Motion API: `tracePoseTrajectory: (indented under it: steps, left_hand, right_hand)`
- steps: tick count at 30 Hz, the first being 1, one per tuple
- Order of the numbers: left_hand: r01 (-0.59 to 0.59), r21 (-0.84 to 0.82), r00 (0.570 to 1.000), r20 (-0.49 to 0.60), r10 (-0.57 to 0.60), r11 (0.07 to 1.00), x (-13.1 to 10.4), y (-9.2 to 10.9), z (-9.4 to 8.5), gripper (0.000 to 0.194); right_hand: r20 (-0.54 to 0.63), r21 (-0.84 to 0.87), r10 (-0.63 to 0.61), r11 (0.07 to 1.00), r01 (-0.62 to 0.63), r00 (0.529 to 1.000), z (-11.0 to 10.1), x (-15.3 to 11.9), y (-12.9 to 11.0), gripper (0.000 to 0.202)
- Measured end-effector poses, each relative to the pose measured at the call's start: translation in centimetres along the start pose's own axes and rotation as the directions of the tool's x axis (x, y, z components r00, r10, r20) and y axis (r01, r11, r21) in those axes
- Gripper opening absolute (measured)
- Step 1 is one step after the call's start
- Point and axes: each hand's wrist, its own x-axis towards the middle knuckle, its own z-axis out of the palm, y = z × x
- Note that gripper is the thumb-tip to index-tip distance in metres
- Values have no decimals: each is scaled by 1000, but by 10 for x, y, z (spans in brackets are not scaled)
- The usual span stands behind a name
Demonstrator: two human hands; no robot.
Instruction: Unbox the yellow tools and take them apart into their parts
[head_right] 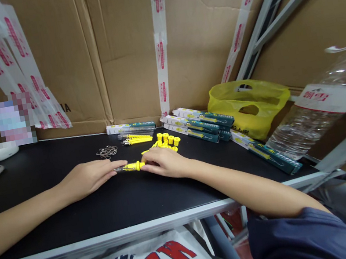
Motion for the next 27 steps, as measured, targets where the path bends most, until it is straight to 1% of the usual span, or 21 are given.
tracePoseTrajectory:
  steps: [6,10,12,15,18,24,27]
  left_hand:
    - [-8,4,1000,0,8,1000,0,0,-1,40]
    - [-2,-10,1000,-3,2,1000,0,1,-2,40]
    - [3,-20,1000,-2,-3,1000,1,1,-2,40]
    - [11,-26,1000,7,-11,1000,1,2,-2,41]
    - [10,-18,1000,17,-9,1000,1,1,-3,41]
    - [14,-22,1000,18,-14,1000,0,1,-2,40]
    - [7,-13,1000,10,-7,1000,0,1,-1,40]
  right_hand:
    - [-50,54,22,998,-19,998,3,-2,-1,14]
    - [-40,85,85,993,-82,996,4,-2,-2,27]
    - [-33,72,74,995,-72,997,3,-2,-1,27]
    - [-29,7,14,1000,-14,999,2,-1,-1,20]
    - [-27,-44,-13,999,12,1000,2,0,-1,21]
    - [-58,24,-3,1000,4,998,5,-2,-2,14]
    - [-67,57,2,998,1,998,6,-3,-1,21]
